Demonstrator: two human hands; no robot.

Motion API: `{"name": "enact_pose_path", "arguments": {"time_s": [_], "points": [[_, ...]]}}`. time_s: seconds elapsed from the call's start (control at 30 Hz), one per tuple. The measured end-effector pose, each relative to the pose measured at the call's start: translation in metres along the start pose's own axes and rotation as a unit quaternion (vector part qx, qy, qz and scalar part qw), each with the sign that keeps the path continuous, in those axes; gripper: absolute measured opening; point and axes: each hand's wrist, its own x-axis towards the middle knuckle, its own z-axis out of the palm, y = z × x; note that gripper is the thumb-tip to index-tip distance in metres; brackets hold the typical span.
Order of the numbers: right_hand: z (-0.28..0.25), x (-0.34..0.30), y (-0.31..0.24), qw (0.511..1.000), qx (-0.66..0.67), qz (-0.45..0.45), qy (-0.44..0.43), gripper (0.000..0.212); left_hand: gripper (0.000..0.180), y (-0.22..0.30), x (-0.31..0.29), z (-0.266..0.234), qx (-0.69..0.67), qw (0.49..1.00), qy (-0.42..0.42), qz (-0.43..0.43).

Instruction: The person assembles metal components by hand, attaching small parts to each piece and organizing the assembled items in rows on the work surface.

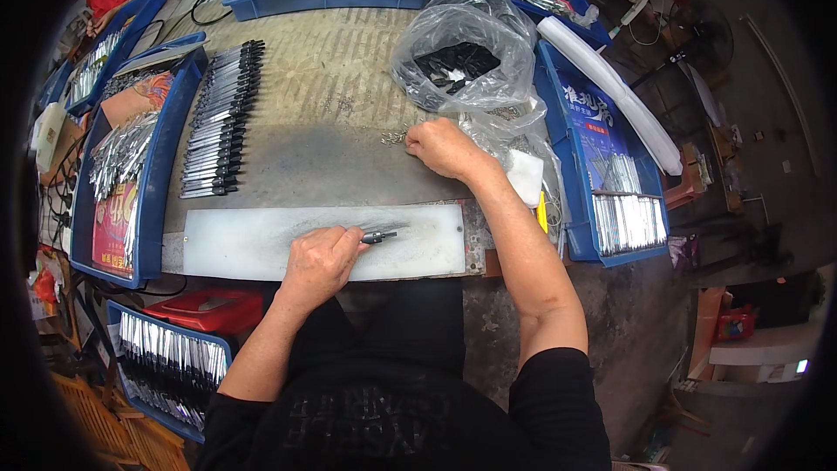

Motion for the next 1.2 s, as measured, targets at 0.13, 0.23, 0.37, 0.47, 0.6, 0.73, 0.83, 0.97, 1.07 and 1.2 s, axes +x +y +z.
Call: {"name": "enact_pose_path", "arguments": {"time_s": [0.13, 0.23, 0.37, 0.47, 0.6, 0.73, 0.83, 0.97, 1.07, 1.2], "points": [[-0.002, 0.007, -0.004, 0.999, -0.018, 0.038, -0.029, 0.014, 0.019, -0.001, -0.001, 0.001, 0.004, 1.0, -0.005, -0.003], [-0.003, 0.01, -0.01, 0.997, -0.049, 0.045, -0.036, 0.015, 0.018, -0.001, -0.001, 0.002, 0.005, 1.0, -0.001, 0.0], [-0.003, 0.012, -0.013, 0.996, -0.066, 0.036, -0.039, 0.017, 0.018, 0.0, 0.0, 0.0, 0.003, 1.0, -0.002, 0.003], [-0.002, 0.005, -0.011, 0.998, -0.047, 0.04, -0.013, 0.017, 0.017, 0.0, 0.0, 0.002, 0.0, 1.0, -0.007, 0.001], [-0.002, -0.018, -0.032, 0.989, 0.129, 0.065, 0.016, 0.017, 0.016, -0.001, -0.001, 0.0, -0.004, 1.0, 0.003, -0.004], [0.011, -0.053, -0.054, 0.919, 0.391, 0.04, 0.001, 0.015, 0.015, -0.002, -0.002, 0.0, -0.008, 1.0, 0.008, -0.002], [0.021, -0.07, -0.069, 0.929, 0.366, -0.047, -0.005, 0.006, 0.014, -0.001, -0.001, 0.001, -0.008, 1.0, 0.007, -0.004], [0.038, -0.079, -0.076, 0.93, 0.358, -0.07, 0.045, 0.006, 0.015, -0.001, -0.001, 0.001, -0.008, 1.0, 0.002, -0.01], [0.039, -0.083, -0.078, 0.93, 0.361, -0.031, 0.065, 0.007, 0.016, -0.002, -0.001, 0.0, -0.013, 1.0, 0.005, -0.006], [0.044, -0.086, -0.073, 0.935, 0.334, -0.046, 0.107, 0.006, 0.016, -0.001, -0.002, 0.001, -0.01, 1.0, -0.002, -0.01]]}}
